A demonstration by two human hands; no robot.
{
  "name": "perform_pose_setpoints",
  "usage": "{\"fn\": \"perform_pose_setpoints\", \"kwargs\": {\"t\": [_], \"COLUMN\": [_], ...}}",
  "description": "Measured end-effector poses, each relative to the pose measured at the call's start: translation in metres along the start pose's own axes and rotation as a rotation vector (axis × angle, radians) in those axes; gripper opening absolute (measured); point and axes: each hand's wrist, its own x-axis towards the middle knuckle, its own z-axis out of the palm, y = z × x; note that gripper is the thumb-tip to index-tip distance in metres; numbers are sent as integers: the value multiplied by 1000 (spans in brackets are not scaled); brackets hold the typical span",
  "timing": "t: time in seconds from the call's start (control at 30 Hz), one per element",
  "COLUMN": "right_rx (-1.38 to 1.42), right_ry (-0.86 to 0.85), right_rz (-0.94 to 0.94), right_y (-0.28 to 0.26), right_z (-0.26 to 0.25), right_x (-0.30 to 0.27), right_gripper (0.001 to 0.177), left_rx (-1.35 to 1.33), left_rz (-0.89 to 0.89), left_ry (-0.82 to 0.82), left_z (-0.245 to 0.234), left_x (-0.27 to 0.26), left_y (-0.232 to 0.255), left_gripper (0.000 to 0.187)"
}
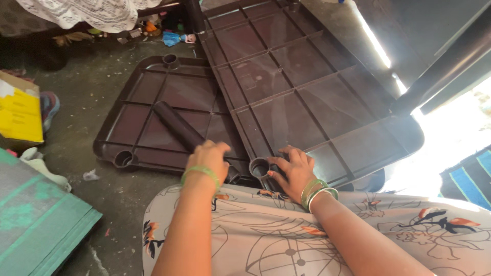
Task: The person assembles a plastic table by inserting small black plastic caps into the underside of the tabletop and then attaching metal legs. The person handles the caps and legs one at a time, securing them into the tabletop while sitting on the floor.
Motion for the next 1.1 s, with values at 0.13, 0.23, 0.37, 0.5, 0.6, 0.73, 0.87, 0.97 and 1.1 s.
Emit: {"fn": "perform_pose_setpoints", "kwargs": {"t": [0.13, 0.23, 0.37, 0.5, 0.6, 0.73, 0.87, 0.97, 1.1], "right_rx": [2, 12, 35, 51, 53, 48, 49, 15, -38], "right_ry": [-28, -41, -69, -86, -87, -85, -93, -97, -181], "right_rz": [-2, -8, 11, 18, -8, -64, -31, -28, 29], "right_y": [2, 1, -1, -2, -3, -4, -1, 2, 3], "right_z": [-1, -1, -3, -5, -6, -6, -1, 4, 6], "right_x": [0, 2, 5, 5, 3, 2, 4, 6, 6], "right_gripper": [40, 41, 42, 42, 41, 48, 78, 77, 63], "left_rx": [-18, -61, -48, 82, 304, 385, 182, 301, 502], "left_rz": [61, 54, -26, -73, -35, 7, 283, 386, 396], "left_ry": [-168, -216, -330, -316, -314, -269, -119, -238, -278], "left_z": [9, 7, -1, -9, -12, -6, 12, 31, 44], "left_x": [9, 8, -3, -8, -7, -9, -13, -8, 5], "left_y": [7, 1, 6, 18, 24, 27, 30, 39, 45], "left_gripper": [44, 47, 72, 68, 62, 57, 48, 55, 50]}}
